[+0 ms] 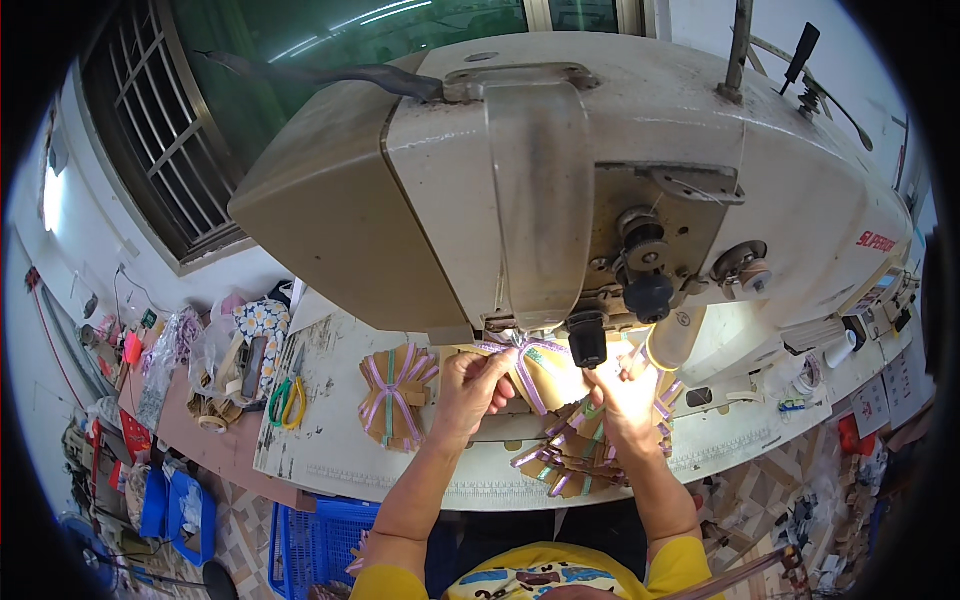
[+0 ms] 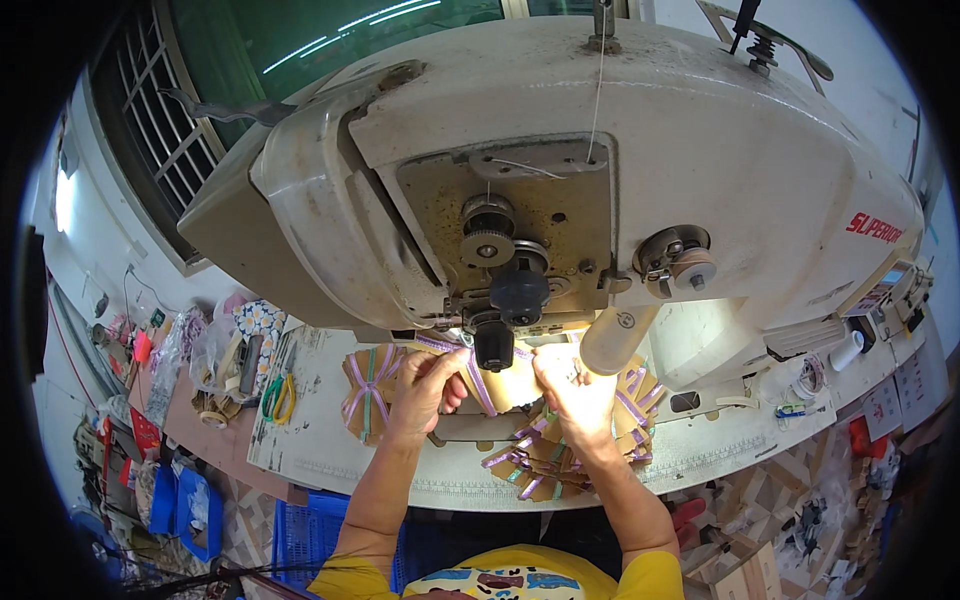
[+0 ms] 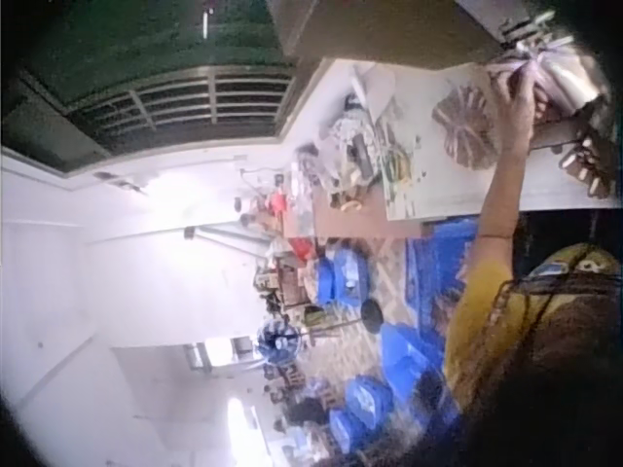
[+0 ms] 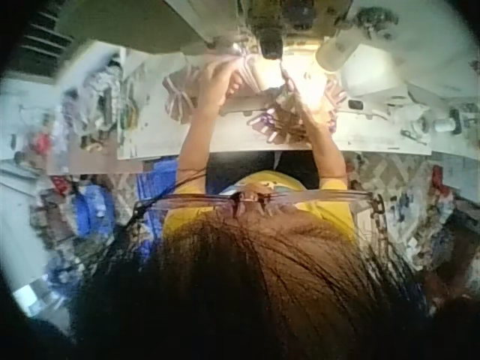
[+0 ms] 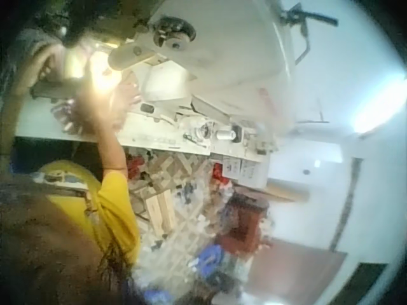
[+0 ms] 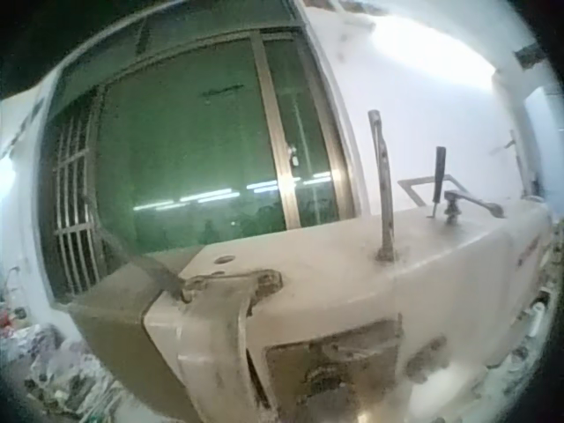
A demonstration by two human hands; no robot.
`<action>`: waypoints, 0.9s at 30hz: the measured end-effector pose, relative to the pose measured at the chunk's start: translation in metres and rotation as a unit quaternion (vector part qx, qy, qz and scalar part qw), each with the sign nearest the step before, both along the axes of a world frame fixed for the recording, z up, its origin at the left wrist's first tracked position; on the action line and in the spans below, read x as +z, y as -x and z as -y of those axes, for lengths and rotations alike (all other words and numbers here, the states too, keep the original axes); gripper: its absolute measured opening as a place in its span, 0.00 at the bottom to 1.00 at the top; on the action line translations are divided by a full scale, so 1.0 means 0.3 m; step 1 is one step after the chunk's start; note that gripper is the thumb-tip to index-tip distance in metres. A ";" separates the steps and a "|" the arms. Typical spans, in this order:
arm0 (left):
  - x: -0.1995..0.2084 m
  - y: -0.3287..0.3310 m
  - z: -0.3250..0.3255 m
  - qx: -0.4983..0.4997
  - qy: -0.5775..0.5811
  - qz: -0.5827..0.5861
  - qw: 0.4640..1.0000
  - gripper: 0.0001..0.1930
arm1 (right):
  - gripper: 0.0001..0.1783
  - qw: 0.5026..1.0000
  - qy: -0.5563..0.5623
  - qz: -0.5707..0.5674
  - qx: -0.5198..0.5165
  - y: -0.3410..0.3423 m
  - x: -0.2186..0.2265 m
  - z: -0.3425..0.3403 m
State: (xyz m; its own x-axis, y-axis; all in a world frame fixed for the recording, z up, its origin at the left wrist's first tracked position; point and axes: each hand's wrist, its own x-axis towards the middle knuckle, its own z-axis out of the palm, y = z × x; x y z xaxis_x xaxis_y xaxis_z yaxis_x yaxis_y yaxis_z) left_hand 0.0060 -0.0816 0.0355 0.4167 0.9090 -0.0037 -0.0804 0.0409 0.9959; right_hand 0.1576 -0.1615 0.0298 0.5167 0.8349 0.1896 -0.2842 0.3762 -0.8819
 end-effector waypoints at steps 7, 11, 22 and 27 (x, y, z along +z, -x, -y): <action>-0.008 0.002 0.002 -0.010 -0.068 0.048 0.997 0.08 | 0.04 0.999 -0.002 0.037 0.030 0.091 -0.049 0.064; -0.027 0.023 -0.049 -0.013 -0.033 0.048 0.998 0.03 | 0.04 0.997 0.017 0.056 0.056 0.140 -0.061 0.071; 0.041 0.055 -0.187 -0.091 -0.267 -0.125 0.951 0.10 | 0.03 0.990 -0.034 0.049 0.126 0.287 -0.090 0.015; 0.060 0.032 -0.195 -0.085 -0.213 -0.137 0.964 0.11 | 0.03 0.989 -0.041 0.081 0.119 0.289 -0.102 -0.010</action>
State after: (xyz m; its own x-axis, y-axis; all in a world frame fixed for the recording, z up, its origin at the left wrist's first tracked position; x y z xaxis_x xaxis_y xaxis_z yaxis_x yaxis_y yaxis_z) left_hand -0.0037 -0.0231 0.0536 0.5958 0.7716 0.2228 0.1605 -0.3862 0.9083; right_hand 0.0708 -0.1585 -0.0009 0.2643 0.9080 0.3252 -0.2319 0.3871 -0.8924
